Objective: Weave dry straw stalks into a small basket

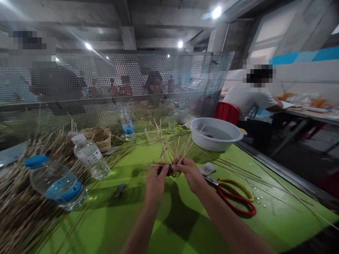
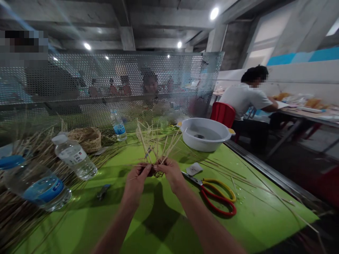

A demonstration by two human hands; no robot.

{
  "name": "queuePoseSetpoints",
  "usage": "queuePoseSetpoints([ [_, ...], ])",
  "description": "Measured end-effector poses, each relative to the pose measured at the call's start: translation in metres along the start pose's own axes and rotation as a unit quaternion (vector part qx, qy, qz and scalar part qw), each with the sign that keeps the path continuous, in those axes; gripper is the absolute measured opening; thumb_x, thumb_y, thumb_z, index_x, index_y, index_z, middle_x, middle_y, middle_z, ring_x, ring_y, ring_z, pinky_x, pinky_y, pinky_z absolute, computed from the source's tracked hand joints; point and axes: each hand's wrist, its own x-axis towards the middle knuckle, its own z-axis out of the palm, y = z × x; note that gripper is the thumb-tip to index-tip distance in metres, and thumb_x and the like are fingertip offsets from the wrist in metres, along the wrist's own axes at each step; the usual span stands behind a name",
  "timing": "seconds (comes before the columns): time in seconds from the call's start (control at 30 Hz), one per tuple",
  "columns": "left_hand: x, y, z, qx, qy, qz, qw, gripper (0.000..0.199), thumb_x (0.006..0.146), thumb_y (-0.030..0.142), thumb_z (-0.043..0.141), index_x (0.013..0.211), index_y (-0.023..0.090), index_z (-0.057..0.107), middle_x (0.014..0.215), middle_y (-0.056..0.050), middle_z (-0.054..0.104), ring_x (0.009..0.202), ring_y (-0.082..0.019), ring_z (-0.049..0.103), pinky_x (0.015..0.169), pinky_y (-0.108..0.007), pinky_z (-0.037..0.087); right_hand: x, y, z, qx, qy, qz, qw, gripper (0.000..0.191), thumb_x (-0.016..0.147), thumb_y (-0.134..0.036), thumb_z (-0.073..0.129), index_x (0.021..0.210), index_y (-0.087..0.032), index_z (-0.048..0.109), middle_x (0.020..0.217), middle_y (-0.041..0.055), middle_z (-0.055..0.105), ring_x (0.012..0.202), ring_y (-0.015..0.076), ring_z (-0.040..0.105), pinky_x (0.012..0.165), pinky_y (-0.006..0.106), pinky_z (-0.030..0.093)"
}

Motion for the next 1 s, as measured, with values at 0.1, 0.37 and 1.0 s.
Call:
queuePoseSetpoints([
  [0.1,0.000,0.002,0.003,-0.029,-0.002,0.008,1.000,0.019,0.076,0.035,0.069,0.079,0.017,0.068,0.077,-0.005,0.073,0.070,-0.019,0.068,0.071,-0.032,0.055,-0.002,0.002,0.004,0.022,0.024,-0.015,0.999,0.009,0.056,-0.021,0.073,0.061,-0.019,0.065,0.058,-0.0025,0.057,0.059,0.0133,0.048,0.060,0.027,0.037],
  [0.37,0.000,-0.002,0.004,-0.038,0.003,0.012,0.999,0.019,0.075,0.036,0.070,0.078,0.018,0.064,0.073,-0.001,0.068,0.069,-0.017,0.065,0.071,-0.030,0.055,-0.002,0.012,0.002,0.090,0.054,-0.031,0.994,0.011,0.061,-0.021,0.075,0.068,-0.018,0.067,0.065,-0.0022,0.059,0.063,0.0133,0.050,0.063,0.026,0.038],
  [1.0,-0.001,-0.006,-0.002,0.024,-0.034,0.050,0.998,0.011,0.083,0.031,0.062,0.082,0.020,0.062,0.078,0.000,0.062,0.072,-0.016,0.057,0.066,-0.026,0.047,-0.003,0.007,-0.001,0.032,0.007,0.042,0.999,0.021,0.053,-0.028,0.084,0.063,-0.015,0.069,0.058,0.0002,0.064,0.056,0.0138,0.053,0.060,0.028,0.039],
])
